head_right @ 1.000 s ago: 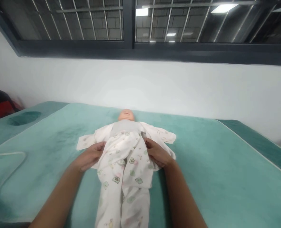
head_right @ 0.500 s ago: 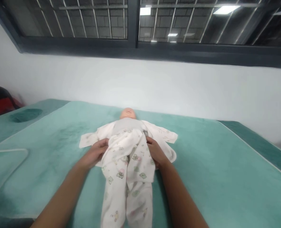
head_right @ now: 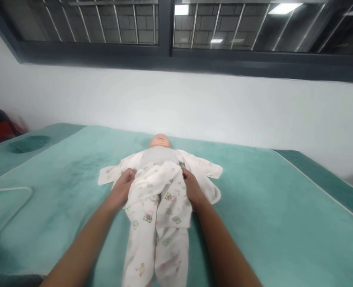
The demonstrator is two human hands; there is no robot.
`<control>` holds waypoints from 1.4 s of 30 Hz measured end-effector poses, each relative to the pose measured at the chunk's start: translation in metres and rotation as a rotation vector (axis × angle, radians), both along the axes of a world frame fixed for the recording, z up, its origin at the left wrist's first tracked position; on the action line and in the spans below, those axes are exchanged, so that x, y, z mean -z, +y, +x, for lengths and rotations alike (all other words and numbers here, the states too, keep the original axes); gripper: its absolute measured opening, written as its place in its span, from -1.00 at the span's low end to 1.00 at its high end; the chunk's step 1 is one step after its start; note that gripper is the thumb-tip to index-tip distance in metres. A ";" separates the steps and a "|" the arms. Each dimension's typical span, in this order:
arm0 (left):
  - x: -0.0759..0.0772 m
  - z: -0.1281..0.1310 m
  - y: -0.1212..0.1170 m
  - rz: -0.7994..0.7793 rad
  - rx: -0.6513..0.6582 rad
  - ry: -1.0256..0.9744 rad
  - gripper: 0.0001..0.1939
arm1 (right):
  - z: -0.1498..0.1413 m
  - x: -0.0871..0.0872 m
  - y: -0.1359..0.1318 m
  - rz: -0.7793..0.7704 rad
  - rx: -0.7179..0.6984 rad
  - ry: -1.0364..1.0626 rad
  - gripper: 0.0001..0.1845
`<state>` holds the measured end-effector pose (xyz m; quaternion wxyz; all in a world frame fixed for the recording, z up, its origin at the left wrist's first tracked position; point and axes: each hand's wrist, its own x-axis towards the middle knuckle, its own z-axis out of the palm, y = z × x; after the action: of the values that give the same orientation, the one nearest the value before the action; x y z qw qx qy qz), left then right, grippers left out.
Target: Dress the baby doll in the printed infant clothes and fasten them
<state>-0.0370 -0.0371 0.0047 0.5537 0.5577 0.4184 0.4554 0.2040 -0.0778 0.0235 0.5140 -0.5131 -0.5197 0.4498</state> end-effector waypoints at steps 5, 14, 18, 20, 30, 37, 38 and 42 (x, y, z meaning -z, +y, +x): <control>-0.001 0.005 0.000 0.005 -0.075 0.060 -0.78 | 0.003 0.002 0.002 0.031 0.049 -0.059 -0.77; -0.003 0.010 0.000 0.036 -0.277 0.130 -0.83 | -0.003 0.011 0.005 0.051 0.173 -0.052 -0.85; 0.003 0.011 0.000 0.056 -0.326 0.150 -0.87 | 0.000 0.018 0.008 0.022 0.151 -0.014 -0.87; 0.002 0.011 -0.001 0.055 -0.272 0.155 -0.86 | 0.002 0.018 0.007 0.018 0.119 -0.031 -0.85; -0.019 0.006 -0.011 -0.108 -0.112 0.050 -0.78 | 0.021 0.001 -0.008 -0.095 -0.292 -0.198 -0.75; -0.033 0.002 -0.017 -0.342 0.009 -0.105 -0.60 | 0.015 -0.015 -0.003 0.050 -0.429 -0.360 -0.79; -0.033 0.002 -0.018 -0.338 0.019 -0.101 -0.59 | 0.014 -0.014 -0.002 0.074 -0.406 -0.374 -0.79; -0.032 0.002 -0.018 -0.298 0.009 -0.030 -0.61 | 0.016 -0.001 -0.001 0.100 -0.354 -0.412 -0.75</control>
<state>-0.0346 -0.0547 0.0369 0.6386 0.4643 0.4705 0.3941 0.2202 -0.0788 0.0245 0.3356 -0.4690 -0.7165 0.3924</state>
